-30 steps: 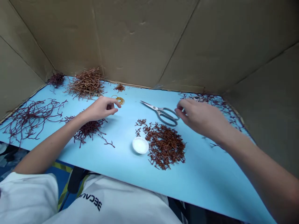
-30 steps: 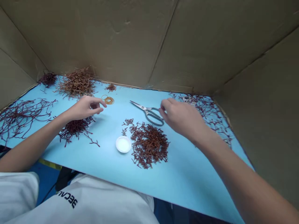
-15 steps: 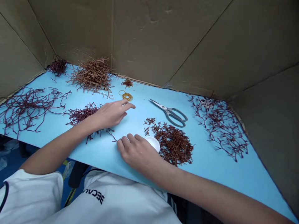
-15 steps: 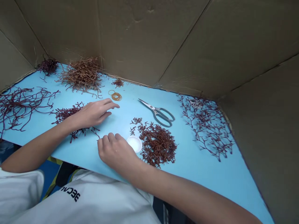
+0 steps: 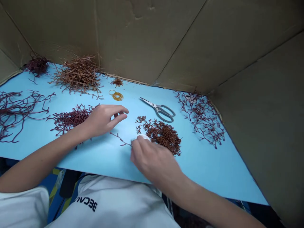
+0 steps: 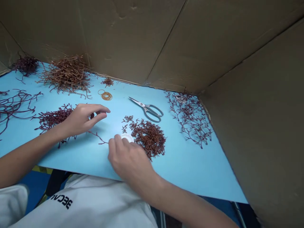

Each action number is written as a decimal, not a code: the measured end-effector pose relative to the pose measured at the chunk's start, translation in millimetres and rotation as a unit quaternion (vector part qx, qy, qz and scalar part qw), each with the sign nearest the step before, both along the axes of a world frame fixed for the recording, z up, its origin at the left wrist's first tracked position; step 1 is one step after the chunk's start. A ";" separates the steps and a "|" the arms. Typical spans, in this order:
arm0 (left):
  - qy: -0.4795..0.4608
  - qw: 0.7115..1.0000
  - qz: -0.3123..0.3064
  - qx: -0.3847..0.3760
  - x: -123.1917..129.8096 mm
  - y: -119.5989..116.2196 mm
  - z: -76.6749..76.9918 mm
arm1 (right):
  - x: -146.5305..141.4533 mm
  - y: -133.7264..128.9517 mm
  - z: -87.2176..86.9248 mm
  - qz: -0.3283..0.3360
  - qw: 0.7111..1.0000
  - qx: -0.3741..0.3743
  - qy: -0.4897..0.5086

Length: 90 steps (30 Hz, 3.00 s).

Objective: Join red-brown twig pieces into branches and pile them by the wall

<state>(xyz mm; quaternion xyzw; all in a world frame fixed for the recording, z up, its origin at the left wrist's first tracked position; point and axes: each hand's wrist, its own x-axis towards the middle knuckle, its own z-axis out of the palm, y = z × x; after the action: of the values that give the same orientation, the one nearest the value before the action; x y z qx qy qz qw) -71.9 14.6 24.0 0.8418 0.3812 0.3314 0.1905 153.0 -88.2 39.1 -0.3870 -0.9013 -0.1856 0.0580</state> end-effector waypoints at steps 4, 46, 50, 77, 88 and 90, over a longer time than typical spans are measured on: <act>-0.105 0.976 -0.058 -0.180 8.4 -8.5 6.6 | 41.8 16.7 13.8 -0.002 1.000 0.005 0.023; 0.021 0.996 -0.063 -0.063 15.1 2.1 -12.9 | 55.7 43.5 -18.3 0.078 0.994 -0.050 0.057; 0.019 0.997 -0.060 -0.055 14.4 2.7 -12.6 | 54.5 44.1 -19.9 0.083 0.993 -0.053 0.071; -0.013 0.986 -0.164 -0.025 23.2 -7.2 -22.0 | 81.7 35.1 -3.1 0.081 0.990 -0.100 0.063; -0.004 0.987 -0.162 0.022 21.4 -7.3 -19.4 | 74.8 35.7 -7.8 0.092 0.991 -0.088 0.048; -0.001 0.987 -0.161 0.015 21.3 -7.3 -18.7 | 75.4 35.1 -6.1 0.088 0.991 -0.090 0.048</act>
<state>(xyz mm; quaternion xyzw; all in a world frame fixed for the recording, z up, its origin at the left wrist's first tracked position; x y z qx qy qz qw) -50.7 7.3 5.3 0.8944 0.2359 0.3032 0.2290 228.3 -53.1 33.0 -0.3183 -0.9411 -0.0788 0.0823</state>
